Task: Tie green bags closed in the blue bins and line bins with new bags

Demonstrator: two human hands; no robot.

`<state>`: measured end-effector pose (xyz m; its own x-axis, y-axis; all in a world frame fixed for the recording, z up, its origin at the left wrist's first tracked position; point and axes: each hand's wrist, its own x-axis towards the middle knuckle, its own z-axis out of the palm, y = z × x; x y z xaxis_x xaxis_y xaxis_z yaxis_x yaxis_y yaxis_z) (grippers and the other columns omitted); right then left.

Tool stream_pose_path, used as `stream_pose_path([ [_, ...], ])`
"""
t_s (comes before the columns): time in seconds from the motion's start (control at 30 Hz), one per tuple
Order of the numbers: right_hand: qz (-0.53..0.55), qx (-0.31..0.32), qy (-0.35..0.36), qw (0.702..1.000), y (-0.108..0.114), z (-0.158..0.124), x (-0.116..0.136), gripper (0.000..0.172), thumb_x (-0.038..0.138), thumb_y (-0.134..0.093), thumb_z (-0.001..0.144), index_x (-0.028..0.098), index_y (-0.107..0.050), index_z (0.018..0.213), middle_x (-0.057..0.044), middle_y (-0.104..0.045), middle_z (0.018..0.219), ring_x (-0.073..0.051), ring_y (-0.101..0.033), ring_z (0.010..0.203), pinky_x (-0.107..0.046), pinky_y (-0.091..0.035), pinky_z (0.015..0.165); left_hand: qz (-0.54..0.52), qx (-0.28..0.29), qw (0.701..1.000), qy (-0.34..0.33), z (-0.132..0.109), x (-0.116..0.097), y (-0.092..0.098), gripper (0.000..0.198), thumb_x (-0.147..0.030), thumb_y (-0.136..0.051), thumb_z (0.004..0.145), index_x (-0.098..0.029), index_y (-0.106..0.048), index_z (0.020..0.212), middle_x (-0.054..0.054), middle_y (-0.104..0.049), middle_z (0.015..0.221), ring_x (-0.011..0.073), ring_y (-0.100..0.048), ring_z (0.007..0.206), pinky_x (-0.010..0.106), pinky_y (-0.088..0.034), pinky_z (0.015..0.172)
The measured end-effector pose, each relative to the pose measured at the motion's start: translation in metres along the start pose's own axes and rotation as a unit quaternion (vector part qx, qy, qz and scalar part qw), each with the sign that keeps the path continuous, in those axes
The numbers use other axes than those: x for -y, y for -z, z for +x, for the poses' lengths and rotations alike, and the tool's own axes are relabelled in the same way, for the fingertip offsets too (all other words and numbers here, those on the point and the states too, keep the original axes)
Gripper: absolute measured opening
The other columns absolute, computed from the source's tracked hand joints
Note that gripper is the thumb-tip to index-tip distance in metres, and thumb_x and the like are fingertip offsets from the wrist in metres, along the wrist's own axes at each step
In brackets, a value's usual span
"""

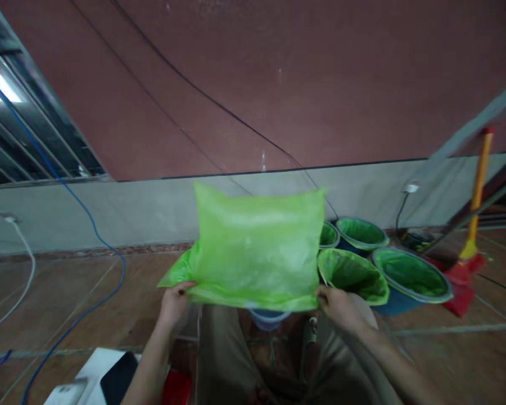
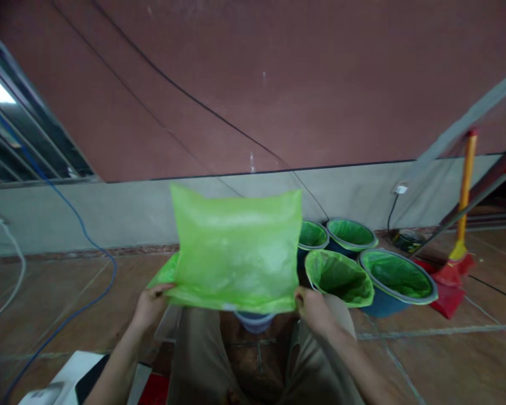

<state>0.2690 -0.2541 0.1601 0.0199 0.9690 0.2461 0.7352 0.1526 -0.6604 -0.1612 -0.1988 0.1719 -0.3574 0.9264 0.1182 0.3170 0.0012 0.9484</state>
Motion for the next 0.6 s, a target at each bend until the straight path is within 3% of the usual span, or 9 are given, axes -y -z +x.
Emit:
stream_pose_path([
  [0.03, 0.002, 0.069, -0.038, 0.997, -0.019, -0.010, -0.008, 0.016, 0.018, -0.048, 0.074, 0.024, -0.054, 0.060, -0.001, -0.060, 0.057, -0.018, -0.058, 0.056, -0.029, -0.040, 0.058, -0.006, 0.022, 0.999, 0.029, -0.001, 0.019, 0.001, 0.028, -0.006, -0.057, 0.050, -0.020, -0.076, 0.066, 0.004, -0.075, 0.077, 0.0242, -0.068, 0.082, 0.036, -0.056, 0.084],
  [0.07, 0.003, 0.098, -0.058, 0.993, -0.033, -0.016, -0.012, 0.015, 0.018, -0.046, 0.074, 0.023, -0.054, 0.062, -0.002, -0.060, 0.059, -0.018, -0.058, 0.058, -0.029, -0.039, 0.059, -0.037, 0.010, 0.999, 0.039, -0.001, 0.033, 0.003, 0.032, -0.006, -0.056, 0.051, -0.020, -0.077, 0.071, 0.004, -0.077, 0.084, 0.0233, -0.068, 0.086, 0.033, -0.055, 0.083],
  [0.13, 0.010, 0.131, -0.052, 0.990, -0.047, -0.021, -0.010, 0.016, 0.020, -0.043, 0.077, 0.022, -0.055, 0.067, -0.001, -0.060, 0.063, -0.018, -0.058, 0.063, -0.029, -0.038, 0.061, -0.100, -0.061, 0.990, 0.082, 0.004, 0.042, 0.008, 0.031, -0.006, -0.058, 0.053, -0.018, -0.077, 0.076, 0.003, -0.075, 0.078, 0.0183, -0.066, 0.074, 0.028, -0.053, 0.071],
  [0.23, 0.036, 0.133, -0.032, 0.990, -0.043, -0.018, 0.007, 0.015, 0.023, -0.043, 0.081, 0.022, -0.055, 0.071, 0.000, -0.057, 0.065, -0.017, -0.055, 0.065, -0.029, -0.037, 0.064, -0.190, -0.111, 0.964, 0.148, 0.017, 0.026, 0.019, 0.028, -0.005, -0.060, 0.058, -0.016, -0.073, 0.080, 0.001, -0.071, 0.072, 0.0124, -0.061, 0.062, 0.022, -0.049, 0.061],
  [0.33, 0.099, 0.156, -0.032, 0.982, -0.039, -0.020, 0.025, 0.015, 0.027, -0.046, 0.084, 0.021, -0.055, 0.074, 0.001, -0.056, 0.066, -0.016, -0.054, 0.065, -0.027, -0.037, 0.064, -0.301, -0.120, 0.927, 0.186, 0.028, 0.008, 0.025, 0.024, -0.006, -0.061, 0.065, -0.017, -0.069, 0.085, -0.001, -0.069, 0.070, 0.0102, -0.061, 0.060, 0.020, -0.050, 0.062],
  [0.4, 0.150, 0.184, -0.037, 0.971, -0.043, -0.027, 0.039, 0.016, 0.030, -0.047, 0.087, 0.021, -0.058, 0.079, 0.002, -0.057, 0.068, -0.015, -0.055, 0.065, -0.026, -0.039, 0.063, -0.381, -0.126, 0.895, 0.195, 0.025, 0.007, 0.022, 0.012, -0.013, -0.061, 0.075, -0.017, -0.066, 0.085, -0.001, -0.067, 0.068, 0.0098, -0.060, 0.058, 0.020, -0.051, 0.062],
  [0.47, 0.186, 0.218, -0.037, 0.957, -0.050, -0.037, 0.057, 0.017, 0.030, -0.048, 0.088, 0.020, -0.062, 0.085, 0.002, -0.058, 0.069, -0.015, -0.056, 0.066, -0.025, -0.040, 0.062, -0.435, -0.115, 0.866, 0.218, 0.011, 0.012, 0.013, 0.012, -0.026, -0.057, 0.086, -0.017, -0.066, 0.085, 0.000, -0.067, 0.068, 0.0115, -0.062, 0.058, 0.022, -0.053, 0.063],
  [0.6, 0.198, 0.294, 0.003, 0.935, -0.067, -0.052, 0.106, 0.019, 0.021, -0.050, 0.086, 0.019, -0.068, 0.088, 0.002, -0.065, 0.071, -0.013, -0.058, 0.067, -0.022, -0.041, 0.064, -0.425, -0.003, 0.845, 0.326, -0.034, 0.020, -0.009, 0.043, -0.053, -0.048, 0.094, -0.016, -0.069, 0.099, 0.008, -0.075, 0.084, 0.0222, -0.073, 0.081, 0.033, -0.058, 0.079],
])
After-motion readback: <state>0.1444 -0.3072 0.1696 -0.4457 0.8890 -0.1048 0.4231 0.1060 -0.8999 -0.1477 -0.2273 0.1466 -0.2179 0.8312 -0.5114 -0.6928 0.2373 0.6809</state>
